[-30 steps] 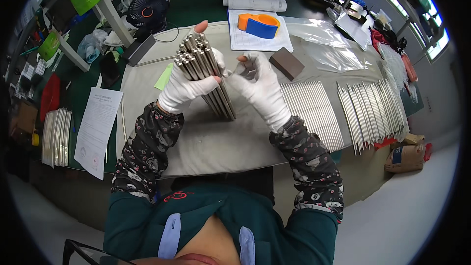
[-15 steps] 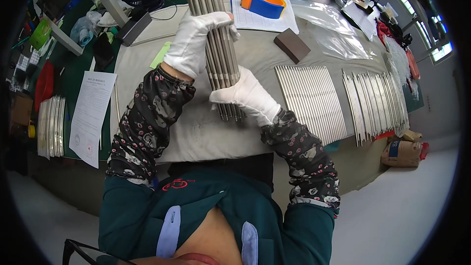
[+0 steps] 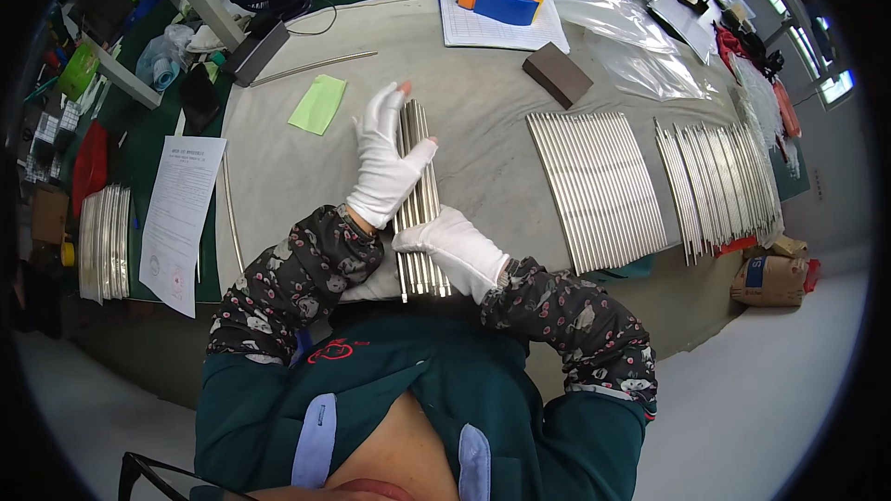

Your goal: The worker is using a sanding block to polish or deburr the ends of several thin metal rods at a workbench.

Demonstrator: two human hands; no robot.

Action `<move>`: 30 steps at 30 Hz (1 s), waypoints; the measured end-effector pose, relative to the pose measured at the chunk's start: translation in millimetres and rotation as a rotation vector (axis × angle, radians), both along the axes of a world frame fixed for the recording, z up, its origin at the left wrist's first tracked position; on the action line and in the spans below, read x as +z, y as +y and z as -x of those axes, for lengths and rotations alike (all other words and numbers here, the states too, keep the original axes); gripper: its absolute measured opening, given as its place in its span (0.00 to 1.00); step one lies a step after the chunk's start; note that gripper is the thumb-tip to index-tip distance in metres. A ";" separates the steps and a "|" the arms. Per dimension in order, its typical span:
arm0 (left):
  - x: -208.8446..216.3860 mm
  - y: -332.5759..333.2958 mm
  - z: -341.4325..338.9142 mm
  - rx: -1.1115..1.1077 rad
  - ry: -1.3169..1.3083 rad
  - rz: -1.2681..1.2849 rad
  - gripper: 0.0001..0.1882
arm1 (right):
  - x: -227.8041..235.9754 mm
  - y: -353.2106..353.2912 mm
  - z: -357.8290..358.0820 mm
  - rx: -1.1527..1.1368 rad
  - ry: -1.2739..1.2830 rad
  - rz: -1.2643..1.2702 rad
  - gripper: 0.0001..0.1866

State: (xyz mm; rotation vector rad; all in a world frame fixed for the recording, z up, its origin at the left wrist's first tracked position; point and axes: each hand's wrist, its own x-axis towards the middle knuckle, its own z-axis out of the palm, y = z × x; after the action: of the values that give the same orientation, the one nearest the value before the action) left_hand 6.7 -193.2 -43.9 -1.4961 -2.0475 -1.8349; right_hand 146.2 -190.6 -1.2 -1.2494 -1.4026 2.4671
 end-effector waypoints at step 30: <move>64.8 -26.0 3.9 -1.023 1.050 0.505 0.34 | 34.0 93.1 -128.4 -0.151 -0.464 -1.308 0.15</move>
State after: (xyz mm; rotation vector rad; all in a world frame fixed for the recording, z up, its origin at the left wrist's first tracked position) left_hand 2.7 -219.2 21.0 -3.0264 -1.2374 -0.1506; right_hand 274.6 -97.5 32.8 -1.3786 -2.2217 0.6910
